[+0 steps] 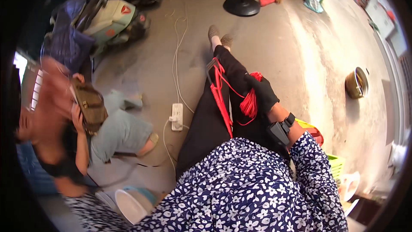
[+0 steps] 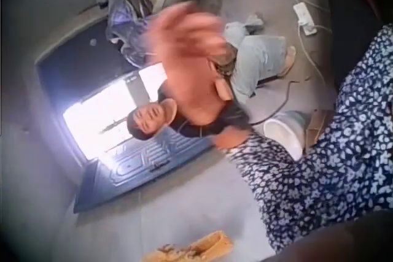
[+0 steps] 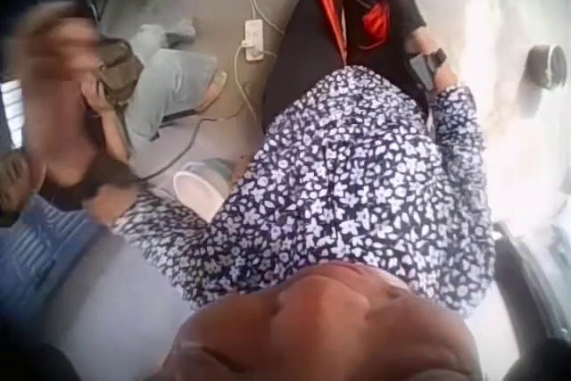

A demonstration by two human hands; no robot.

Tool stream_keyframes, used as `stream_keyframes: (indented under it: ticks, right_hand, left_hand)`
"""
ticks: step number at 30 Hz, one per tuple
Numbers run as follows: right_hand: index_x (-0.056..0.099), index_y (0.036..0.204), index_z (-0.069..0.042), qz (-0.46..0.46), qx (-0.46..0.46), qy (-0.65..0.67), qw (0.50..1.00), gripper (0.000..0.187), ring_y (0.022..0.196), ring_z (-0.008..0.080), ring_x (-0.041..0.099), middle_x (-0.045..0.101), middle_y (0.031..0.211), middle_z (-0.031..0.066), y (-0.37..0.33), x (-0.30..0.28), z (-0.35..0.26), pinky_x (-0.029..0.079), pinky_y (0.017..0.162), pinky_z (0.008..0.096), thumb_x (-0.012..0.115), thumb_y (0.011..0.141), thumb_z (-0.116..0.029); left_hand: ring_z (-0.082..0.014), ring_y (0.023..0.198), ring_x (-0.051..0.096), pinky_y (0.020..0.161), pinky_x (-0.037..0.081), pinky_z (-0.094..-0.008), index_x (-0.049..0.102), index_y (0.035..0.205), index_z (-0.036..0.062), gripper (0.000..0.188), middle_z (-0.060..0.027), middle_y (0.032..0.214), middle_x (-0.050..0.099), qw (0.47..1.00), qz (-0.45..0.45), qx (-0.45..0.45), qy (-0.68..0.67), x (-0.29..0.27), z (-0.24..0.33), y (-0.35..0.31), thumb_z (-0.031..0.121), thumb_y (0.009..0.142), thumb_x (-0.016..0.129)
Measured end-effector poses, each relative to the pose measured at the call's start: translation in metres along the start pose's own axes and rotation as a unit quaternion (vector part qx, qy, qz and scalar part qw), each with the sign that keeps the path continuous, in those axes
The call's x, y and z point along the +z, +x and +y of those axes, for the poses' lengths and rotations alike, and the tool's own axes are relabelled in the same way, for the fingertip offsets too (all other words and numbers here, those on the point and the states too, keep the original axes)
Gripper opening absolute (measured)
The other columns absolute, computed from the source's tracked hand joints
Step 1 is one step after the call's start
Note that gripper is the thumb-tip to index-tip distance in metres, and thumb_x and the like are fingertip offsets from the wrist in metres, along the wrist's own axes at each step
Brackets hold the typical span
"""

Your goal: Tying or wrapping red plastic ribbon around a black metal or plastic frame component.

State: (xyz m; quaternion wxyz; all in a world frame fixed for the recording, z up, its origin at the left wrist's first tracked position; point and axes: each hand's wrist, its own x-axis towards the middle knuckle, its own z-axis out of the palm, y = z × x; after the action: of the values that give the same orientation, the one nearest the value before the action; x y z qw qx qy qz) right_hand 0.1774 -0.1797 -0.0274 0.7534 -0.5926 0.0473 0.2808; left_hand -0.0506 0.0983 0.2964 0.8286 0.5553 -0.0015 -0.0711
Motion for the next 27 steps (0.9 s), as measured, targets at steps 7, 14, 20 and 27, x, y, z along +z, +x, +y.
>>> stream_keyframes:
  ticks: [7,14,20,27]
  right_hand:
    - [0.057,0.112,-0.002,-0.167,-0.071,0.121,0.976,0.035,0.066,0.0093,0.055,0.056,0.078,0.0003,-0.090,0.031,-0.082,0.046,0.061,0.0224,0.058,0.095,-0.033]
    - [0.058,0.113,0.002,-0.358,-0.186,0.073,0.912,0.033,0.077,0.0190,0.063,0.065,0.095,0.0094,-0.131,-0.032,-0.082,0.051,0.072,0.0296,0.065,0.090,-0.020]
    - [0.062,0.106,-0.002,-0.169,0.018,-0.184,0.968,0.035,0.077,0.0172,0.064,0.066,0.088,0.0099,-0.063,0.016,-0.036,0.051,0.070,0.0329,0.072,0.084,-0.028]
    - [0.063,0.110,-0.007,-0.178,-0.118,-0.466,0.859,0.043,0.081,0.0359,0.065,0.066,0.085,0.0203,-0.040,0.059,0.002,0.051,0.074,0.0422,0.069,0.082,-0.039]
  left_hand:
    - [-0.0249,0.119,0.055,0.085,0.053,-0.0369,0.058,0.119,0.0017,0.062,-0.0130,0.128,0.057,0.959,-0.111,-0.185,-0.183,-0.028,-0.265,0.084,0.053,0.102,0.026]
    - [-0.0173,0.088,0.056,0.062,0.050,-0.0245,0.061,0.107,-0.0010,0.047,-0.0128,0.101,0.061,0.865,0.021,-0.030,-0.501,-0.048,-0.221,0.137,0.043,0.099,0.048]
    - [-0.0115,0.058,0.044,0.041,0.036,-0.0214,0.051,0.121,0.0002,0.037,-0.0046,0.074,0.051,0.931,0.128,-0.102,-0.327,-0.076,-0.218,0.059,0.030,0.101,0.046]
    - [-0.0046,0.048,0.036,0.039,0.029,-0.0185,0.055,0.117,0.0011,0.024,0.0004,0.066,0.048,0.943,0.247,-0.203,-0.095,-0.083,-0.229,0.002,0.016,0.098,0.050]
